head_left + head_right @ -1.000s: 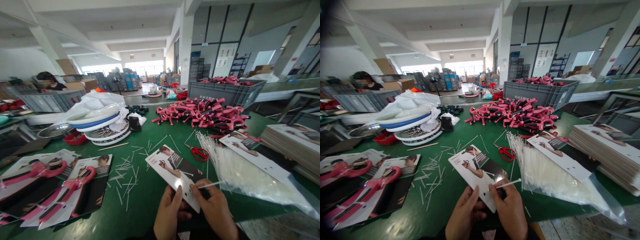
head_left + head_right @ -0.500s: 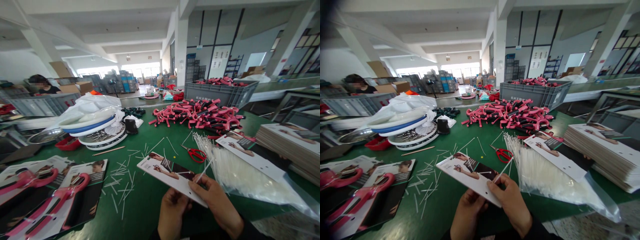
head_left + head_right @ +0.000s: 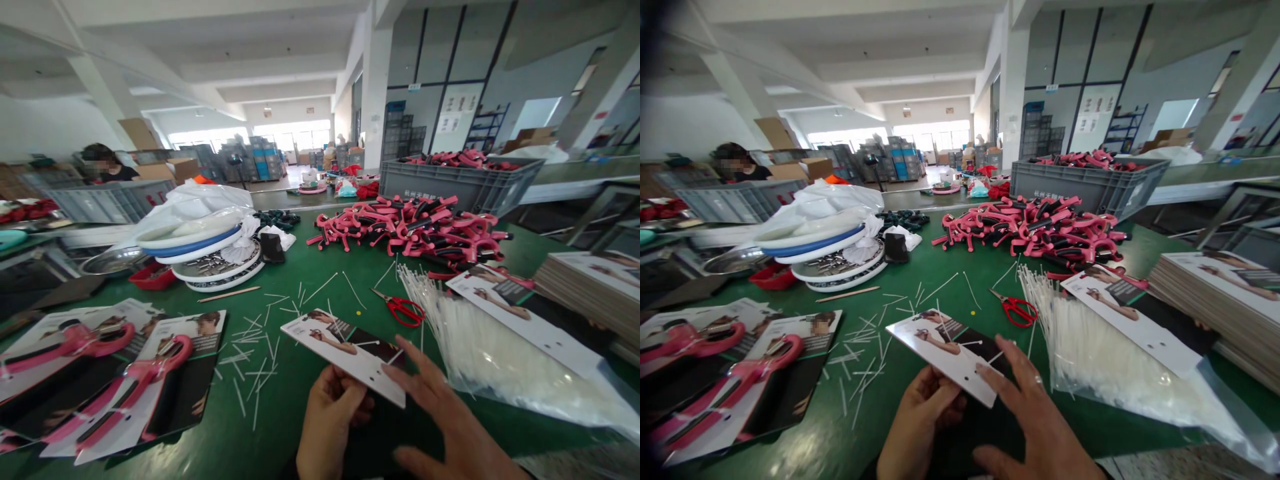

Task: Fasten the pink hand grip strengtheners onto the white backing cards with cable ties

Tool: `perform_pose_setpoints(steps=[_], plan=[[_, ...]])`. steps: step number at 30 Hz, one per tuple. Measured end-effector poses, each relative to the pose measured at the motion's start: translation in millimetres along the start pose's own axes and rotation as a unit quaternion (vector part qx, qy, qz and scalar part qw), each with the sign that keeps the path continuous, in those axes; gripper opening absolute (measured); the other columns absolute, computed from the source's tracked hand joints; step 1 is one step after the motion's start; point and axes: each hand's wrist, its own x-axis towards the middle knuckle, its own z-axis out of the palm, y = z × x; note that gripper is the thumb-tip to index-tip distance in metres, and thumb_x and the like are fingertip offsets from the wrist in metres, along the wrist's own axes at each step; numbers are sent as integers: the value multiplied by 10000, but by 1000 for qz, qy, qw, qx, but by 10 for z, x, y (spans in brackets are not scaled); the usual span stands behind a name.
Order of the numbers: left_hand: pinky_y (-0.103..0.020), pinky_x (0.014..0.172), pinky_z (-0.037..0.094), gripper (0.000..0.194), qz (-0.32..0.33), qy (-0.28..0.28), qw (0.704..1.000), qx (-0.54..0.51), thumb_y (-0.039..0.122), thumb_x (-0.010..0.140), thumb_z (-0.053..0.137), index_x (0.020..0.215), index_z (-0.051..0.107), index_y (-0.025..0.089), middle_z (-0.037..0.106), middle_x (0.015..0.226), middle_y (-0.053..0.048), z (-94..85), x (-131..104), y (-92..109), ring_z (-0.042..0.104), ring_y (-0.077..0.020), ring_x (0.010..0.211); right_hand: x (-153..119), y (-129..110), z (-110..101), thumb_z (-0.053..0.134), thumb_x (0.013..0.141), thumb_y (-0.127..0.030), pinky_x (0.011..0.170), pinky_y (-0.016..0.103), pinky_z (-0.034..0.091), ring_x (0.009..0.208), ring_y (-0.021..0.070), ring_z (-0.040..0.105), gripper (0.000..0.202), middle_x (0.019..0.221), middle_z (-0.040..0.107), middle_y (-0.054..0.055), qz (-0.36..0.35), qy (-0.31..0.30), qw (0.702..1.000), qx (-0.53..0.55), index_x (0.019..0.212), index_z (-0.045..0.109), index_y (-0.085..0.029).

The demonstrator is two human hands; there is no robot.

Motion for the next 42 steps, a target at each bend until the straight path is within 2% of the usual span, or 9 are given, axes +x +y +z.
perform_pose_setpoints(steps=[2,5,9,12,18,23,34,37,42], plan=[[-164,426,394,444,-3,-18,1000,10,405,479,805,775,617,133,561,565,21,-40,13,6,537,-86,477,12,8,76,606,770,-362,963,473,399,1237,302,376,576,1374,388,105,-43,-17,998,-51,1305,421,-256],[-182,454,408,388,7,-49,999,6,395,515,794,740,626,127,564,568,19,-92,20,-1,506,-68,456,72,17,193,510,849,-244,923,366,460,1106,208,525,340,1169,589,77,-43,44,997,-45,1189,531,-237],[-219,586,461,281,89,-112,989,22,329,596,763,775,653,141,641,718,-33,-97,-12,9,567,-110,610,153,-41,229,513,854,-250,862,291,491,998,173,583,246,1051,639,60,-12,127,992,19,1089,583,-229],[-247,692,475,204,164,-140,973,85,260,675,710,852,671,167,657,821,-56,-46,-27,56,589,-149,735,211,-118,168,511,853,-291,770,259,515,904,168,613,208,985,655,52,53,135,988,62,1023,617,-236],[-230,583,483,170,258,-115,953,113,312,799,567,813,667,174,628,908,-76,106,28,112,586,-180,766,324,-216,51,472,838,-431,584,248,510,656,173,605,305,767,667,44,162,133,966,154,888,666,-201],[-193,496,422,239,213,-155,964,41,378,810,547,774,618,152,632,738,-42,200,72,84,529,-106,570,340,-208,96,475,808,-498,418,237,451,474,149,527,378,593,614,11,225,127,941,220,869,655,-170],[-169,367,309,318,95,-164,981,35,428,665,683,679,558,136,562,578,24,117,97,81,389,-26,355,318,-261,151,461,826,-470,344,216,378,377,118,459,331,484,513,-24,198,161,954,160,788,629,-188],[-174,375,322,322,80,-148,986,16,426,642,698,656,541,144,564,560,30,118,98,101,405,-33,351,305,-275,144,434,851,-442,375,215,413,412,126,503,318,522,552,-7,171,157,965,124,785,628,-198],[-181,425,380,304,86,-139,987,-4,400,638,710,640,558,136,562,548,21,126,38,135,452,-50,404,293,-288,157,439,869,-341,605,257,524,674,179,628,234,765,659,55,80,181,979,51,874,633,-211]])
